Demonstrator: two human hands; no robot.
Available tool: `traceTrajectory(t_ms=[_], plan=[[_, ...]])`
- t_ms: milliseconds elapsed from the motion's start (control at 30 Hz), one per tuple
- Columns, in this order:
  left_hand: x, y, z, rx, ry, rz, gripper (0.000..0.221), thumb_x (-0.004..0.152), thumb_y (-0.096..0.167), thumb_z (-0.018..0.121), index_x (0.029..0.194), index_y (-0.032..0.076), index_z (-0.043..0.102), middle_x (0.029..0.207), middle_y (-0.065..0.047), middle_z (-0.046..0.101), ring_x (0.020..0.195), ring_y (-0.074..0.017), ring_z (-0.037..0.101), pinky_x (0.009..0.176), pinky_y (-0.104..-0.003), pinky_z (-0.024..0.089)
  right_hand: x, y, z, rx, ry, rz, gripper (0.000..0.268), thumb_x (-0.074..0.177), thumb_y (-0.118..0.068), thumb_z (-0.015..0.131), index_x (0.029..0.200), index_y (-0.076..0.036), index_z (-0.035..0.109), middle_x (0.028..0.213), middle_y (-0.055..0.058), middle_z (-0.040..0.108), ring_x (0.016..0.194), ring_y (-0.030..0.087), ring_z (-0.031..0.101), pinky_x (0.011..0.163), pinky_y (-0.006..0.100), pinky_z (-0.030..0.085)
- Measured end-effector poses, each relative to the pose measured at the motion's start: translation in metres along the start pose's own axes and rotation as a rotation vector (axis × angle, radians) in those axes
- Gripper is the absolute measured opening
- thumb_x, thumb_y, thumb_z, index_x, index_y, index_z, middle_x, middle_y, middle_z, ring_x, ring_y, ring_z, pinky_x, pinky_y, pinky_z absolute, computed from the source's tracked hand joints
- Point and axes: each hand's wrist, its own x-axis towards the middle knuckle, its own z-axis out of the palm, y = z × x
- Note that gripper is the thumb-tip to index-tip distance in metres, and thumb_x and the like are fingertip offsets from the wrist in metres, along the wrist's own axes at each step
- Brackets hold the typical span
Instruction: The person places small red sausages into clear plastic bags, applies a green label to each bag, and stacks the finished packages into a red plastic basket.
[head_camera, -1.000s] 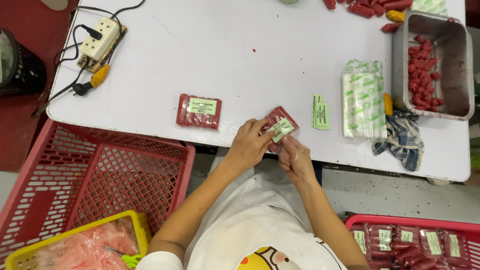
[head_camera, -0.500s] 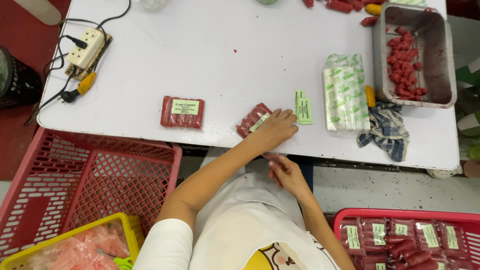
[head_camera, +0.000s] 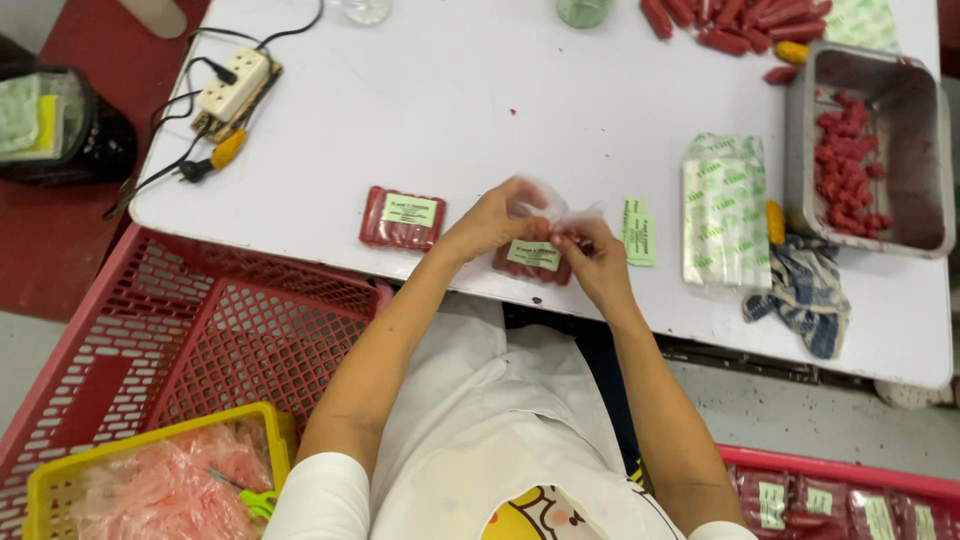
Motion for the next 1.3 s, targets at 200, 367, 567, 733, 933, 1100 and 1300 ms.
traceTrajectory(t_ms=[200,367,567,733,933,1100,1300], plan=[[-0.043,0.014,-0.001,0.254,0.309,0.598,0.011,0.089,0.007,0.075,0.090,0.016,0.070,0.089,-0.001,0.074,0.086,-0.0205,0.072,0.081,-0.029,0.055,0.010,-0.015,0.003,-0.426,-0.009,-0.512,0.006,0.091,-0.015,0.083,0.090,-0.012,0.077,0.100,0.006,0.065,0.093,0.024,0.056,0.071,0.031,0.048],[-0.107,-0.058,0.034,0.519,0.417,0.625,0.011,0.093,0.002,0.068,0.093,0.013,0.068,0.088,-0.002,0.071,0.085,-0.0208,0.072,0.080,-0.030,0.058,-0.058,-0.010,0.006,-0.441,-0.310,-0.285,0.006,0.093,-0.012,0.069,0.094,-0.009,0.074,0.091,0.010,0.061,0.079,0.032,0.061,0.069,0.042,0.052],[-0.088,-0.066,0.040,0.678,0.449,0.489,0.012,0.099,0.009,0.058,0.088,0.010,0.056,0.075,-0.008,0.057,0.073,-0.0305,0.066,0.065,-0.038,0.055,-0.071,-0.001,0.013,-0.489,-0.019,-0.538,0.012,0.092,-0.011,0.074,0.097,0.000,0.070,0.088,0.011,0.057,0.078,0.033,0.060,0.074,0.043,0.051],[-0.055,-0.021,0.007,0.478,0.268,0.034,0.019,0.088,0.021,0.071,0.091,0.009,0.058,0.076,-0.021,0.067,0.080,-0.0489,0.070,0.068,-0.054,0.054,-0.050,-0.017,0.047,-0.819,0.144,-1.109,0.031,0.088,-0.021,0.080,0.117,-0.008,0.075,0.107,0.014,0.068,0.100,0.035,0.067,0.092,0.051,0.051],[-0.055,0.000,0.010,0.564,0.500,0.492,0.029,0.091,0.000,0.065,0.120,-0.001,0.058,0.137,-0.026,0.044,0.122,-0.0471,0.060,0.101,-0.053,0.054,-0.009,-0.004,0.040,-0.912,-0.064,-0.918,0.033,0.094,-0.009,0.071,0.126,-0.002,0.063,0.112,0.015,0.064,0.106,0.036,0.063,0.085,0.043,0.049],[-0.048,-0.057,0.002,1.284,0.456,0.622,0.028,0.095,0.021,0.065,0.123,0.018,0.064,0.110,-0.003,0.064,0.108,-0.0230,0.065,0.096,-0.047,0.050,0.001,-0.010,0.028,-0.405,-0.201,-0.450,0.042,0.091,-0.006,0.074,0.132,-0.006,0.066,0.111,0.016,0.067,0.100,0.039,0.067,0.085,0.046,0.054],[-0.056,-0.069,-0.013,0.845,0.484,0.727,0.037,0.095,0.016,0.065,0.132,0.013,0.061,0.098,-0.007,0.057,0.109,-0.0321,0.062,0.097,-0.044,0.049,-0.010,-0.003,0.038,-0.242,-0.139,-0.198,0.062,0.090,0.004,0.070,0.146,-0.006,0.045,0.123,0.018,0.068,0.119,0.035,0.063,0.105,0.050,0.046]])
